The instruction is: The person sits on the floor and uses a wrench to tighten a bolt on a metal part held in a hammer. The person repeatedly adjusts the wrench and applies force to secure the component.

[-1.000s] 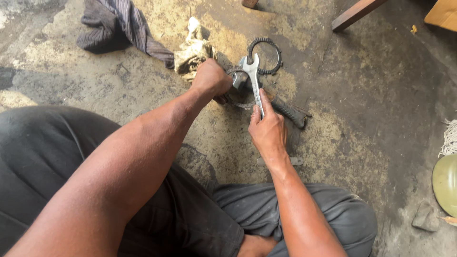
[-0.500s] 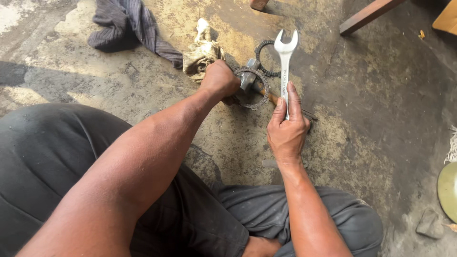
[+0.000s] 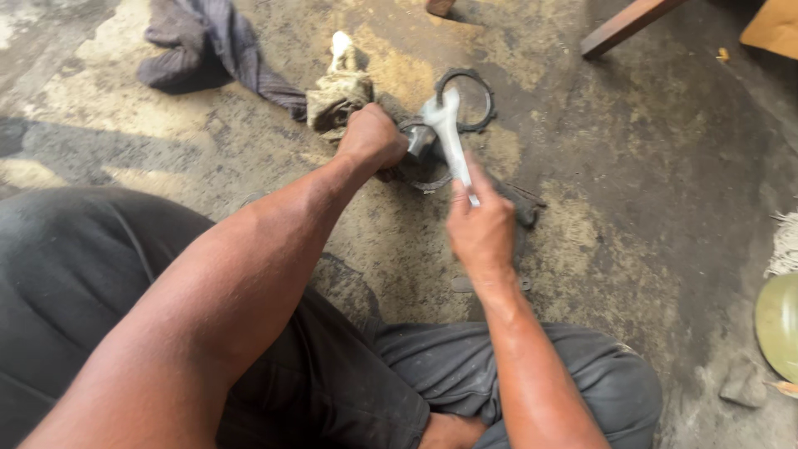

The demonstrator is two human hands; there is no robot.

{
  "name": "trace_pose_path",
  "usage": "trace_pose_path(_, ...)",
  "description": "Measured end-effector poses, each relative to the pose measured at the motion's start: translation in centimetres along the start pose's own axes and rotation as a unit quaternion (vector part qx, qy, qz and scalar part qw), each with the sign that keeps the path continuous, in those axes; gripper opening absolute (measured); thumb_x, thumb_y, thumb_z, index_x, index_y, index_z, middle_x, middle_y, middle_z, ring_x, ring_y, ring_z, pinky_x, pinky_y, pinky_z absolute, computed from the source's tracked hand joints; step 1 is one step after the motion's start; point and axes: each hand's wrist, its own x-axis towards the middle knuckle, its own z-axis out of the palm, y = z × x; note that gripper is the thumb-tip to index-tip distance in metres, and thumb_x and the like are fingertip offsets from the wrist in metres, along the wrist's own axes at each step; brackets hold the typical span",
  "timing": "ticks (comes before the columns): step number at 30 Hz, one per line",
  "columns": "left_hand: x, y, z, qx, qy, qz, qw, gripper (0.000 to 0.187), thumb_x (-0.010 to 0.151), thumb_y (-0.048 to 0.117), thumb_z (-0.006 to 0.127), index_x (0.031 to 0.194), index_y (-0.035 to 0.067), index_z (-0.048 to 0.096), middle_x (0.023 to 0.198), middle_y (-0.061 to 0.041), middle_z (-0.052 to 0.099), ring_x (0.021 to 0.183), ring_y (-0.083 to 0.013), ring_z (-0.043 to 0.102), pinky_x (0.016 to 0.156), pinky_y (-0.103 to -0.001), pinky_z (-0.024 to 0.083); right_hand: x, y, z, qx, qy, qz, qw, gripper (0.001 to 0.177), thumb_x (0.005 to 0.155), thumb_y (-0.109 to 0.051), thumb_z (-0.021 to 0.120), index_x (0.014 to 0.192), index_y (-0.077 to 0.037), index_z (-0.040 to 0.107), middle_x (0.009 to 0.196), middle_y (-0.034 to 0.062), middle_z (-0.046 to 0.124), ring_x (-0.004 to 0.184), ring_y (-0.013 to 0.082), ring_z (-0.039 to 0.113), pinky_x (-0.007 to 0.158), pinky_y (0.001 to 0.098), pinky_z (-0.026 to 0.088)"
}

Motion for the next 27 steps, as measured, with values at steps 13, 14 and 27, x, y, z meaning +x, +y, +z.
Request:
trace_pose_path(13, 0.1, -0.3, -0.2, 0.017, -0.023, 0.0, 1.0, 0.022, 0.087, 0.009, 0.066, 0.102, -0.007, 0.07, 0.105, -0.027, 0.074, 0.091, -0.0298, 0.077, 0.079, -0.037, 0.062, -0.4, -0.1, 0.7, 0.005, 0.05, -0.066, 0.997, 0.045, 0.108, -0.018, 0.059, 0.151, -0.005, 0.053, 0.077, 0.0106, 0.075, 0.056, 0.0169, 0.071, 0.041, 0.0316, 0.052)
trace_pose_path(14, 0.2, -0.2, 0.0, 0.019, -0.006, 0.009, 1.0, 0.024, 0.086, 0.01, 0.069, 0.102, -0.008, 0.069, 0.105, -0.028, 0.072, 0.092, -0.0309, 0.076, 0.08, -0.038, 0.062, -0.4, 0.3, 0.6, -0.006, 0.054, -0.076, 0.996, 0.046, 0.108, -0.018, 0.06, 0.152, -0.006, 0.053, 0.077, 0.0117, 0.075, 0.057, 0.0183, 0.071, 0.044, 0.0336, 0.053)
trace_pose_path(27, -0.4, -0.8, 0.1, -0.004, 0.022, 0.084, 0.996, 0.021, 0.086, 0.007, 0.067, 0.102, -0.003, 0.075, 0.103, -0.025, 0.074, 0.094, -0.0282, 0.075, 0.088, -0.036, 0.06, -0.4, 0.9, -1.2, -0.032, -0.012, 0.024, 0.999, 0.04, 0.106, -0.022, 0.064, 0.146, -0.016, 0.061, 0.074, 0.0071, 0.076, 0.046, 0.0141, 0.062, 0.037, 0.0329, 0.049)
